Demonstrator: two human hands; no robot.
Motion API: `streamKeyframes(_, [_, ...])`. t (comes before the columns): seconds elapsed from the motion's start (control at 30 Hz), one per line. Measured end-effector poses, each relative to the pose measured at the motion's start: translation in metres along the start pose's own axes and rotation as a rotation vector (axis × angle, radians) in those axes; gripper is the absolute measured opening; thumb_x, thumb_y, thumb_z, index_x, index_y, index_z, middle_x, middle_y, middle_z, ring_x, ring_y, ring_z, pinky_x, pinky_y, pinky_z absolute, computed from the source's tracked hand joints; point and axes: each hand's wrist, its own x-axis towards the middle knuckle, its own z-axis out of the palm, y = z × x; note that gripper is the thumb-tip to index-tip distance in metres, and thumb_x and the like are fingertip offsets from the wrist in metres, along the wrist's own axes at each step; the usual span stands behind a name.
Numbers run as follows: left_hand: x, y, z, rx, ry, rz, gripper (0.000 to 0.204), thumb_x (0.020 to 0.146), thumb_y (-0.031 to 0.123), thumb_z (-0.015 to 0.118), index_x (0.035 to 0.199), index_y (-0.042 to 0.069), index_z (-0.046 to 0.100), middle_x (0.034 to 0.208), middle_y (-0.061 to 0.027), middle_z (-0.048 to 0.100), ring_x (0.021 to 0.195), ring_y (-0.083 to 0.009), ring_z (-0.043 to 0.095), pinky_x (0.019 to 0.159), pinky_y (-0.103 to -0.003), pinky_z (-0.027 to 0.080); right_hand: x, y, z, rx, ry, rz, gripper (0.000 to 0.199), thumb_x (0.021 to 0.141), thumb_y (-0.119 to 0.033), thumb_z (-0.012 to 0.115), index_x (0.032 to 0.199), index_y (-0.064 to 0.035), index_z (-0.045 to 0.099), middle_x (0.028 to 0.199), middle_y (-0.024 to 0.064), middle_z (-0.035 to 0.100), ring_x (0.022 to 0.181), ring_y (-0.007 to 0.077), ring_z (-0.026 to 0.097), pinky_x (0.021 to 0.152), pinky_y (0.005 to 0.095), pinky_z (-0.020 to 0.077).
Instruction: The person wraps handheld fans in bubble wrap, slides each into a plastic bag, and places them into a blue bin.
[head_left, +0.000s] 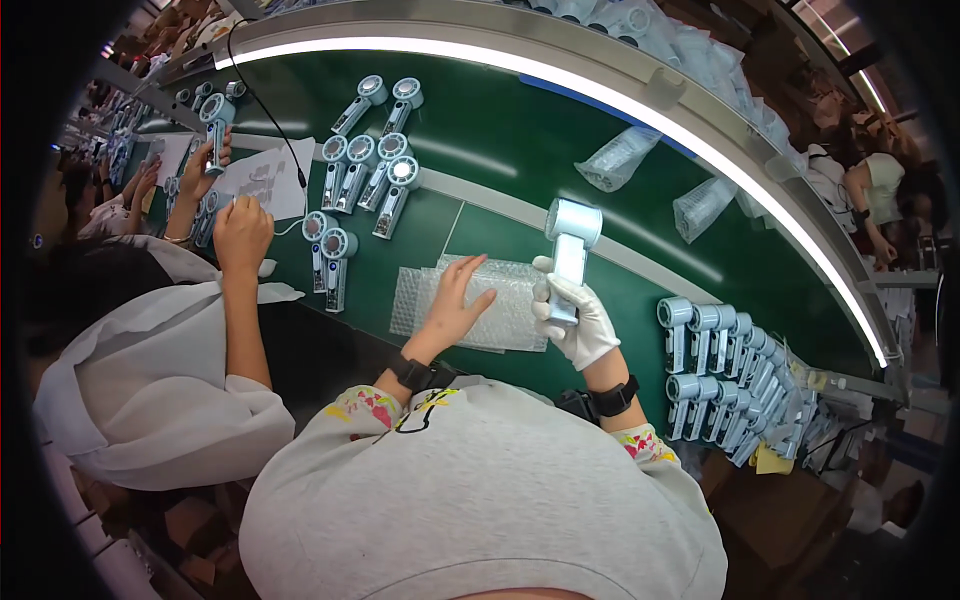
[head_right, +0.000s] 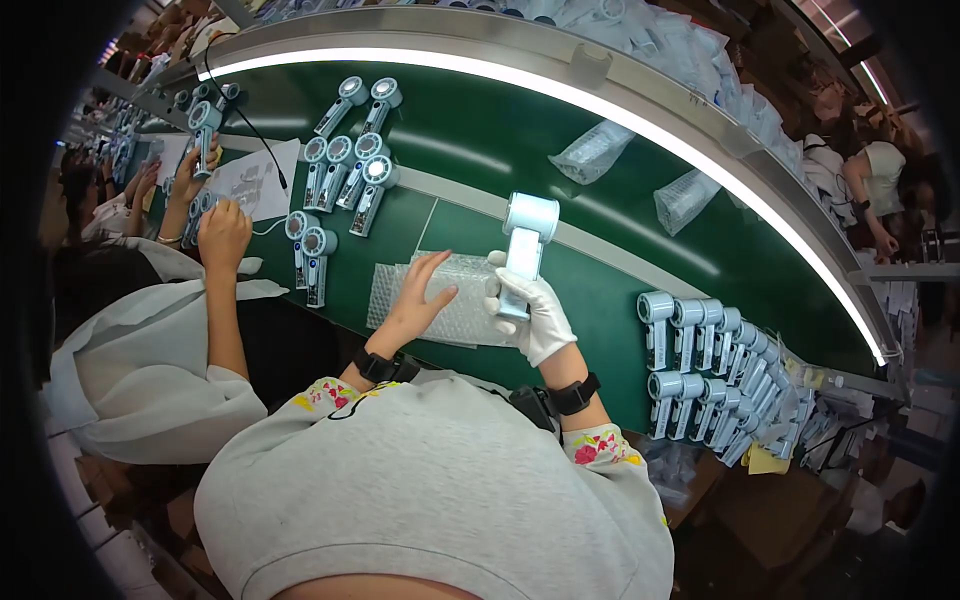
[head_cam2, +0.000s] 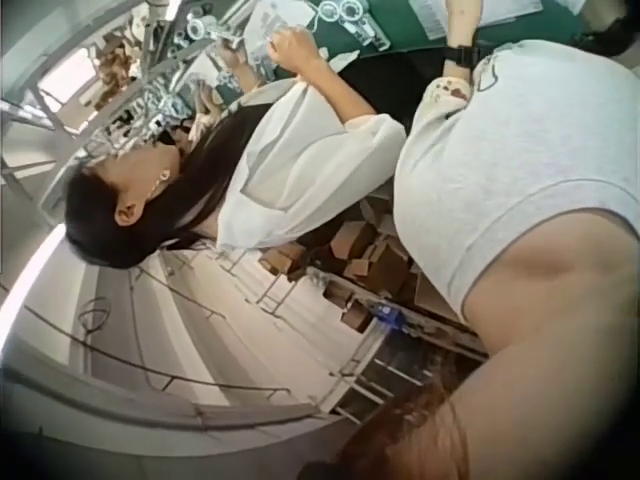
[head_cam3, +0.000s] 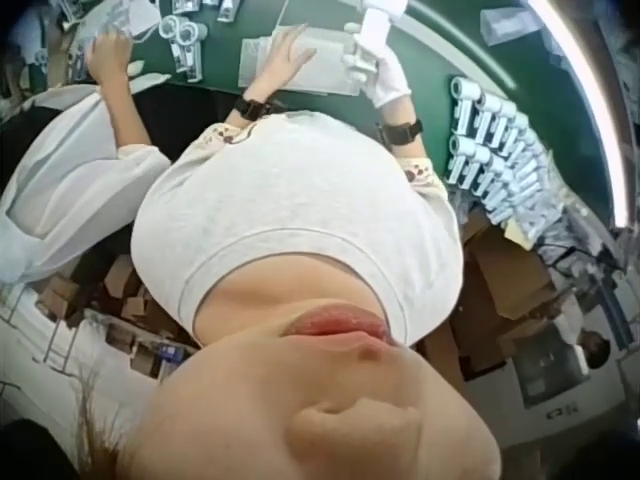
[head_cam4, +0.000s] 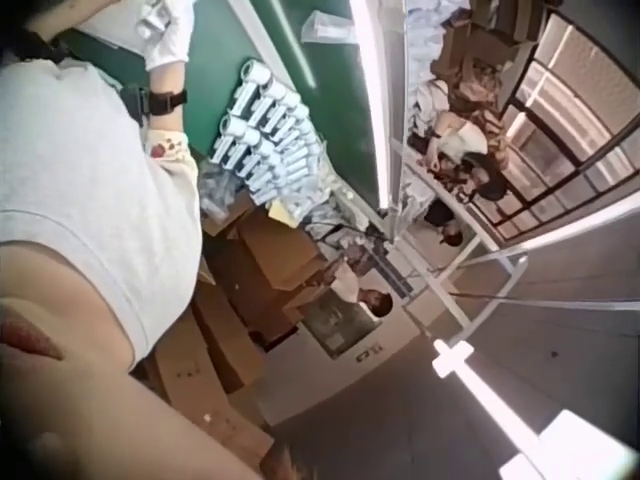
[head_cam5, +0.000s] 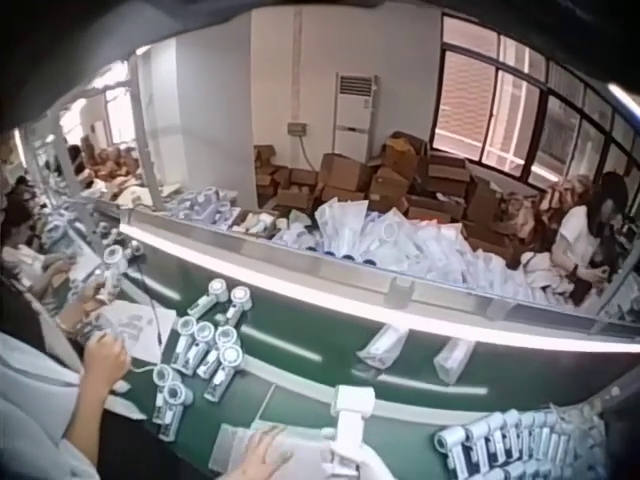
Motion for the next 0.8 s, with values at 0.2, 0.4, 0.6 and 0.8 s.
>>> streamKeyframes(0.2, [-0.068,-0.104,0.008,0.483,0.291,-0.449,0.086,0.074,0.040,0.067,0.139,0.008,0.021,0.141,-0.0258,0.017,0.130,-0.0419,0.016,0.104,-0.049,0.019,-0.030,0.006,-0.024,-0.195,0.117,-0.003,0.043,0.081,-0.018,0.062,0.118,-0.0033,0.044,0.079,0.0076,0.058,0.065,0.0162,0.058,0.045,0.0250,0.0436])
streamKeyframes(0.4, [-0.041,-0.086,0.053,0.429,0.317,-0.457,0.090,0.074,0.041,0.067,0.139,0.002,0.017,0.143,-0.0250,0.013,0.131,-0.0418,0.012,0.104,-0.049,0.017,-0.002,0.060,-0.121,-0.380,0.389,0.020,0.032,0.079,-0.027,0.063,0.102,-0.0061,0.055,0.089,0.0063,0.060,0.081,0.0172,0.059,0.067,0.0302,0.0480])
streamKeyframes(0.6, [-0.018,-0.061,0.058,-0.008,0.427,-0.615,0.085,0.071,0.031,0.071,0.135,-0.001,0.025,0.137,-0.0243,0.028,0.124,-0.0357,0.031,0.099,-0.045,0.029,0.009,0.072,-0.095,0.104,0.345,0.056,0.028,0.078,-0.029,0.064,0.093,-0.0065,0.057,0.102,0.0088,0.059,0.090,0.0196,0.058,0.077,0.0312,0.0477])
streamKeyframes(0.8, [-0.014,-0.089,0.025,-0.656,0.200,-0.635,0.067,0.066,0.017,0.074,0.122,-0.004,0.044,0.113,-0.0190,0.056,0.101,-0.0286,0.055,0.086,-0.033,0.042,-0.005,0.067,-0.118,-0.033,0.373,-0.011,0.028,0.079,-0.029,0.063,0.092,-0.0059,0.055,0.105,0.0130,0.058,0.091,0.0218,0.059,0.078,0.0348,0.0487])
